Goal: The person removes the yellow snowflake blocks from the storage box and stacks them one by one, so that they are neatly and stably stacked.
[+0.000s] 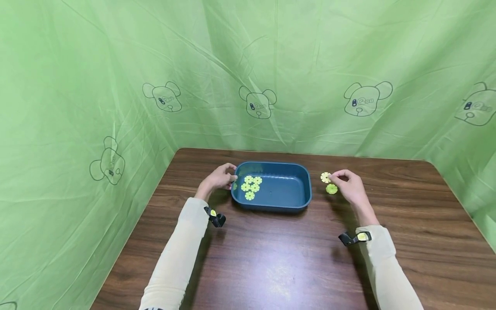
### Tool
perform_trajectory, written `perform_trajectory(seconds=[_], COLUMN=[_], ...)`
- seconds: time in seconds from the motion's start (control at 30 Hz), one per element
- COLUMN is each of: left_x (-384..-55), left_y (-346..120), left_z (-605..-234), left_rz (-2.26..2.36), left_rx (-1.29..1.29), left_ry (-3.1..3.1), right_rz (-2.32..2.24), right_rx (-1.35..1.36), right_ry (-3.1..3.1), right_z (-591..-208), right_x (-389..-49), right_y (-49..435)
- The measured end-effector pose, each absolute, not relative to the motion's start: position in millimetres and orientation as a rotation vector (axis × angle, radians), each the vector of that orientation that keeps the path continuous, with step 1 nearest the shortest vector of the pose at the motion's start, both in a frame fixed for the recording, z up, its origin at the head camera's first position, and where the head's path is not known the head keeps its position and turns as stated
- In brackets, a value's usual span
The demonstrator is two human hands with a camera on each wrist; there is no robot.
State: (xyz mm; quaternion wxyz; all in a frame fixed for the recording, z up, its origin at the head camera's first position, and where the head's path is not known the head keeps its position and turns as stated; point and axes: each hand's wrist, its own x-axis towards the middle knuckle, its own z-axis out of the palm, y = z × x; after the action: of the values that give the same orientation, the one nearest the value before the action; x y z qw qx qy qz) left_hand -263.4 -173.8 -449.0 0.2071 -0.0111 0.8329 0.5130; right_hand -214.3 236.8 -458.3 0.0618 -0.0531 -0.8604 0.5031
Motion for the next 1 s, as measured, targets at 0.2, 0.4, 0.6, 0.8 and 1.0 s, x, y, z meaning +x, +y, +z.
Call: perform_trajectory(seconds=[0.2, 0.4, 0.6, 0.8, 1.0], left_x=[-264, -262, -261, -261, -262], left_y=[-174, -173, -173, -173, -172], left_z=[-449, -448, -448, -449, -450], left_rz=[1.435, 1.429, 1.421, 1.408, 1.397], left_rx=[-0.033, -0.036, -0.039, -0.037, -0.034], left_ry=[2.321, 2.329, 2.339, 2.345, 2.355], right_rz=[1.501, 1.441, 1.374, 1.169, 1.063], right_rx=[-0.237, -0.278, -0.303, -0.312, -0.309], right_ry=[-2.652, -2.726, -2.777, -2.819, -2.847], right_z=[-473, -486, -494, -502, -503], right_x=[-217, -218, -219, -222, -223], right_y=[250, 260, 264, 266, 265])
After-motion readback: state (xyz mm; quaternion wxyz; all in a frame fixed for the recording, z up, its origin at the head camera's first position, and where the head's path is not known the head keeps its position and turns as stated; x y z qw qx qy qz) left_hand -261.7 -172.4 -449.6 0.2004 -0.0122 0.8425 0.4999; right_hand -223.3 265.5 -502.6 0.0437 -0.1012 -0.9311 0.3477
